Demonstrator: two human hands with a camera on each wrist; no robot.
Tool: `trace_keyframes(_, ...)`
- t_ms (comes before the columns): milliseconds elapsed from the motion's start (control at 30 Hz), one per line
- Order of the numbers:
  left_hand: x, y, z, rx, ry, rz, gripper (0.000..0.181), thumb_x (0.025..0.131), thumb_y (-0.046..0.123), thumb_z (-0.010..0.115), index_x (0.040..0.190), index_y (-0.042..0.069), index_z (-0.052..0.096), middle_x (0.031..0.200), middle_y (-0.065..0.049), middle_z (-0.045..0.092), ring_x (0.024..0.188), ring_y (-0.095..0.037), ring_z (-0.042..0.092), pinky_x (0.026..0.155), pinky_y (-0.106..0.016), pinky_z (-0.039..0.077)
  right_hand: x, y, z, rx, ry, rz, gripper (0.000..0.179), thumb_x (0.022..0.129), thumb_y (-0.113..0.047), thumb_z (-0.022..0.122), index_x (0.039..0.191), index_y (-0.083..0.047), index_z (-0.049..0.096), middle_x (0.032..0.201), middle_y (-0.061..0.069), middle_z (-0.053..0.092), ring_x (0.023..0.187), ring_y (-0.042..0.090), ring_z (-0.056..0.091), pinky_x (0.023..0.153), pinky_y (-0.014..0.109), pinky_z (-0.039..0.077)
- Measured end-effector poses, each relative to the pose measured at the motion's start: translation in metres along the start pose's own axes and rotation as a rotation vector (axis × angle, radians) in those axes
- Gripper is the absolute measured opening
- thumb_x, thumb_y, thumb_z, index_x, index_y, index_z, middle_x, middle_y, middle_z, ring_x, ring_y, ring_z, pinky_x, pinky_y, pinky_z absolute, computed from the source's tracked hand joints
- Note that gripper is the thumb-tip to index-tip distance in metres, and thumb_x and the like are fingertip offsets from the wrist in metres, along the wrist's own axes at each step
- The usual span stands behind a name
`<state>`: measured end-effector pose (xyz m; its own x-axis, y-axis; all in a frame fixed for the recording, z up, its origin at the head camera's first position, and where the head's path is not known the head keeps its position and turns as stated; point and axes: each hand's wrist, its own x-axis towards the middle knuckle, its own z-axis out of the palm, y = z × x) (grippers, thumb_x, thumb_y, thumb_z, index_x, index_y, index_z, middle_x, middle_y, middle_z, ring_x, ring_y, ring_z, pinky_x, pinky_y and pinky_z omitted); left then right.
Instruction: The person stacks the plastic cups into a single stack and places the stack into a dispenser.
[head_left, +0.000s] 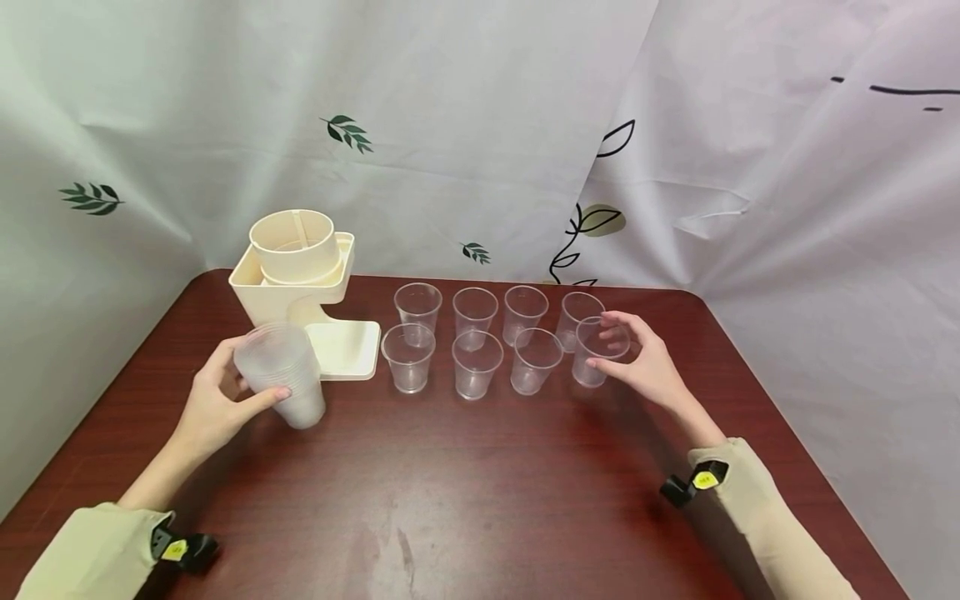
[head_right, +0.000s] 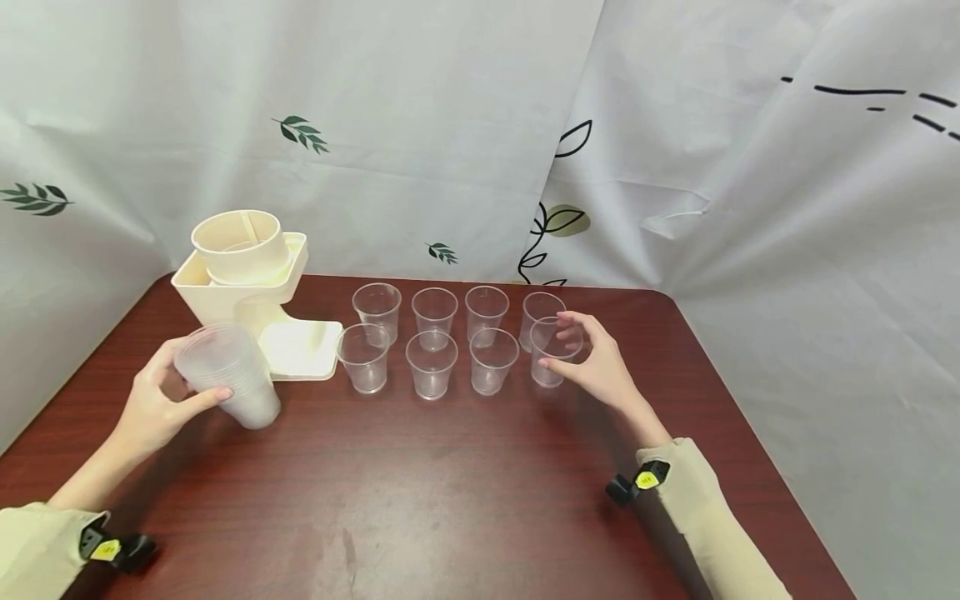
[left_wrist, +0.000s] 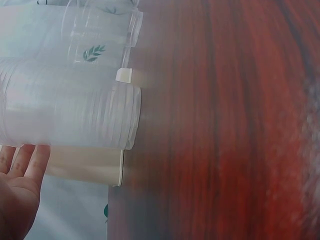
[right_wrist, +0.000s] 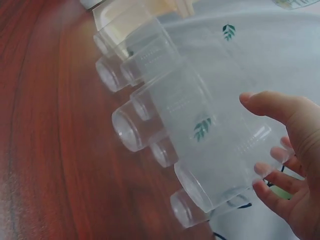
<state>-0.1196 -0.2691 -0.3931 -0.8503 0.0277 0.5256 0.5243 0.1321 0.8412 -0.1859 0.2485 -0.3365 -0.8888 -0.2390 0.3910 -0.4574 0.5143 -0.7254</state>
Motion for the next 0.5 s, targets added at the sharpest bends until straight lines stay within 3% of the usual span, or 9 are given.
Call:
trace_keyframes(233, 0.000, 0.000, -0.001, 0.023, 0.001, -0.005, 0.078, 0.065, -0.030, 0.065, 0.135, -0.003, 0.044, 0.126, 0.007, 0.055, 0.102, -0.001, 0.058, 0.080, -0.008, 0.048, 0.004, -0.007, -0.001, 0.010, 0.017, -0.038, 0.066, 0.068, 0.006, 0.080, 0.127, 0.006, 0.052, 0.111, 0.025, 0.061, 0.093, 0.026, 0.061, 0.079, 0.016, 0.049)
trace_keyframes(367, 0.000, 0.001, -0.001, 0.018, 0.001, -0.010, 0.077, 0.065, -0.029, 0.065, 0.134, -0.003, 0.044, 0.124, 0.007, 0.056, 0.101, -0.001, 0.058, 0.080, -0.009, 0.049, 0.006, -0.011, -0.002, 0.016, 0.029, -0.059, 0.065, 0.068, 0.007, 0.080, 0.126, 0.006, 0.052, 0.110, 0.027, 0.061, 0.092, 0.019, 0.061, 0.079, 0.016, 0.047)
trace_keyframes(500, 0.000, 0.001, 0.000, 0.009, -0.001, -0.014, 0.077, 0.065, -0.029, 0.065, 0.134, -0.003, 0.044, 0.124, 0.007, 0.056, 0.100, -0.001, 0.059, 0.079, -0.009, 0.049, 0.009, -0.016, -0.004, 0.013, 0.051, -0.072, 0.064, 0.067, 0.008, 0.080, 0.126, 0.006, 0.053, 0.107, 0.010, 0.061, 0.091, 0.014, 0.060, 0.078, 0.017, 0.047)
